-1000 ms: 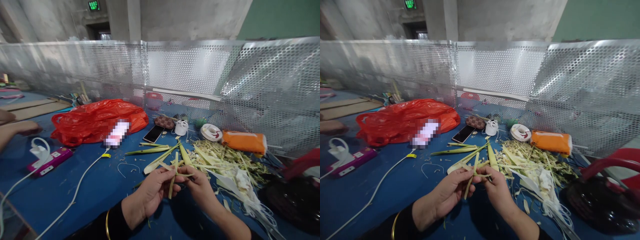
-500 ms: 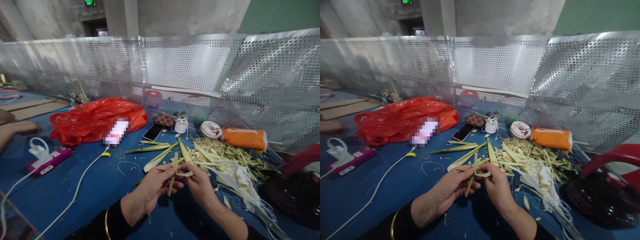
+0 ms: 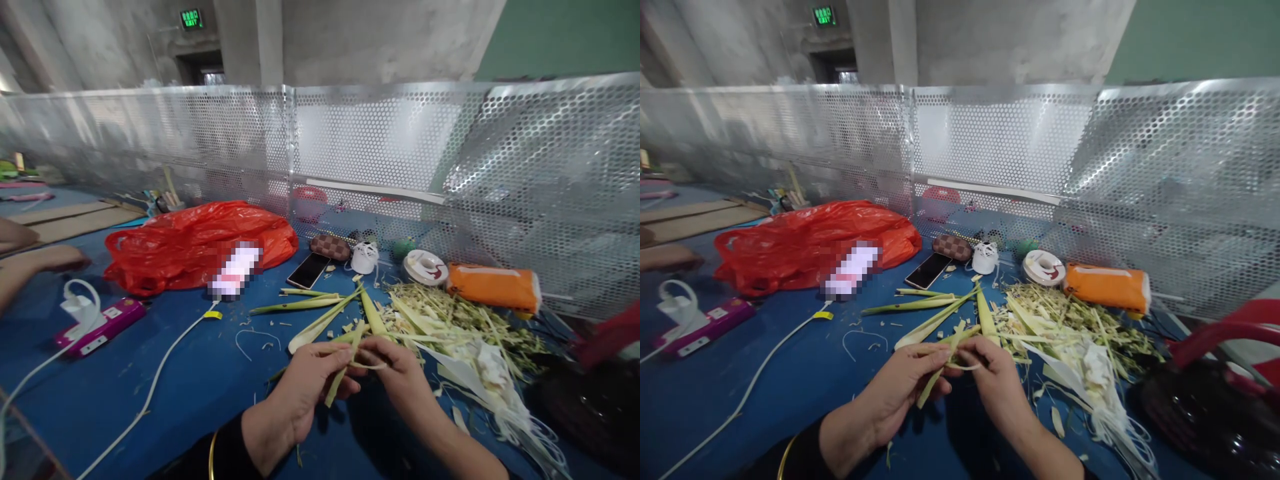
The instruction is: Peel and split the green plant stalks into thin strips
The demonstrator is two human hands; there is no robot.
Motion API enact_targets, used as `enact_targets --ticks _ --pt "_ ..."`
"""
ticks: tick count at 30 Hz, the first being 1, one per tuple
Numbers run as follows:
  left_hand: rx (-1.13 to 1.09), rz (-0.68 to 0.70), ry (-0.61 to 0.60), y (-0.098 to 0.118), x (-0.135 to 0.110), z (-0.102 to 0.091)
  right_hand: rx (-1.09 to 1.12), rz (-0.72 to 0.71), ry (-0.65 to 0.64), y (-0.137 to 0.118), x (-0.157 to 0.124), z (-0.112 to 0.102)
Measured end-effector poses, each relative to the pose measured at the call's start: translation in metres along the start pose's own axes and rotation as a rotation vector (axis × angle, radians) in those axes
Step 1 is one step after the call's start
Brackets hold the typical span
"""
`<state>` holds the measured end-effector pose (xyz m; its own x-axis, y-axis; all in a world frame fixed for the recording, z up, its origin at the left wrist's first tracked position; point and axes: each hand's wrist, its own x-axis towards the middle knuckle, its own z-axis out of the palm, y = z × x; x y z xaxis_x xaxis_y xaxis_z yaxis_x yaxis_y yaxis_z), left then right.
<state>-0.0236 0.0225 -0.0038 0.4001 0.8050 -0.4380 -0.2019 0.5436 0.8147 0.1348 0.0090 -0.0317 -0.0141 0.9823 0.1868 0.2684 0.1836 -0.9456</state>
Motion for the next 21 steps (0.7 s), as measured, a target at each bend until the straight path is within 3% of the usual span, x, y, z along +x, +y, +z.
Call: enact_targets --ticks 4,9,13,21 --pt "0.07 -0.047 -0.038 0.0 -0.001 -0.001 0.19 0.098 -0.053 -0.014 0.002 -0.005" --pt "0.137 -0.072 -0.077 -0.003 -0.001 0.001 0.183 0.192 -0.011 -0.02 -0.001 -0.002" --pt "0.18 -0.072 -0.042 -0.003 0.0 0.003 0.046 0.106 0.079 -0.015 -0.004 0.0" --pt "0.223 -0.106 -0.111 -0.002 0.0 0.002 -0.125 0.041 0.148 -0.01 -0.008 0.003"
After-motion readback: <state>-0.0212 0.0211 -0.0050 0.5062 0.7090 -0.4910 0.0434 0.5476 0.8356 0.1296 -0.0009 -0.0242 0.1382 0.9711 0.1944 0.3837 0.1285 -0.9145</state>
